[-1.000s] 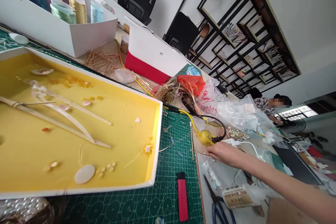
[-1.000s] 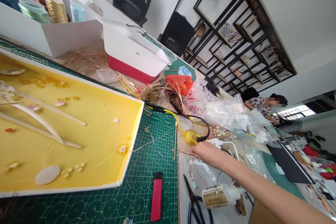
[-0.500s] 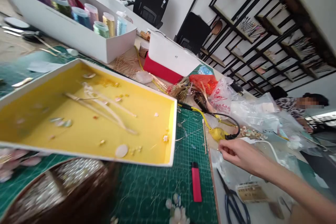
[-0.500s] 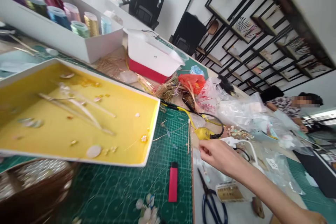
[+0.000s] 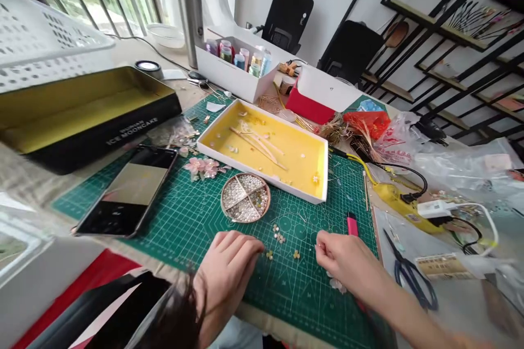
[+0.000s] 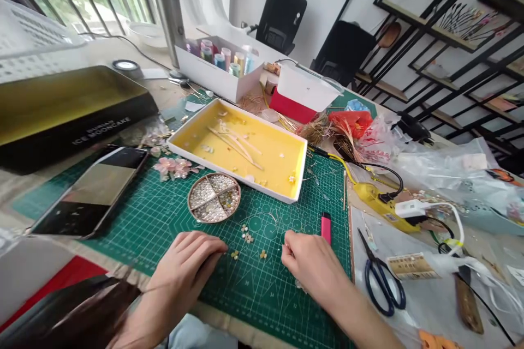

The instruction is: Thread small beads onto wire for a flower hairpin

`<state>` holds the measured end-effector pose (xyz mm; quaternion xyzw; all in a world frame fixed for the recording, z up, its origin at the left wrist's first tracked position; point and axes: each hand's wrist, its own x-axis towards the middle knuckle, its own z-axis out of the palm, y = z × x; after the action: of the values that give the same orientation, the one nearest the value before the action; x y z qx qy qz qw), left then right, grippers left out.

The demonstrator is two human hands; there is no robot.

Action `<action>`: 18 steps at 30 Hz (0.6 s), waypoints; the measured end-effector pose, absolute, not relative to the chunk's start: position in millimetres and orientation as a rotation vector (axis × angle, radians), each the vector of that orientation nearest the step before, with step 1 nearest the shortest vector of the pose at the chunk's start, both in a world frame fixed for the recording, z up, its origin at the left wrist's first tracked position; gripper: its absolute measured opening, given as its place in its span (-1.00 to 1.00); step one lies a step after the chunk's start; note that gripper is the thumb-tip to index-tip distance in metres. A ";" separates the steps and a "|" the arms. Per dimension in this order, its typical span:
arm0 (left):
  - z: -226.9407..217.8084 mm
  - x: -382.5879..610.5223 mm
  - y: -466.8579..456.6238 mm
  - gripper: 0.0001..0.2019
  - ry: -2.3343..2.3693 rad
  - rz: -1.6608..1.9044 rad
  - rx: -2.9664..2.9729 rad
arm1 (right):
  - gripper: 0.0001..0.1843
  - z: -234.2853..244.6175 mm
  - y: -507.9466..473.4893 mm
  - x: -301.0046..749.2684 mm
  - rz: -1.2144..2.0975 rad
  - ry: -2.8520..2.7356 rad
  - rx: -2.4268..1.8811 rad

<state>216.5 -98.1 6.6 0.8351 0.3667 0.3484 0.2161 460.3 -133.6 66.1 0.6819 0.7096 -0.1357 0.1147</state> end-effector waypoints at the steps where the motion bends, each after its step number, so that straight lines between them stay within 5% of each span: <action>1: 7.3 214.9 -98.8 -0.83 0.988 0.966 2.313 | -0.76 66.2 -134.6 458.0 -0.354 2.065 1.997; 18: 1.2 209.5 -104.0 -0.82 0.912 0.882 2.424 | -0.76 76.2 -131.4 430.0 -0.107 1.857 1.960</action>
<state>209.5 -104.0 1.2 0.8678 0.3266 0.3157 0.2016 430.0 -131.4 76.2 0.7080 0.6707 -0.0386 0.2178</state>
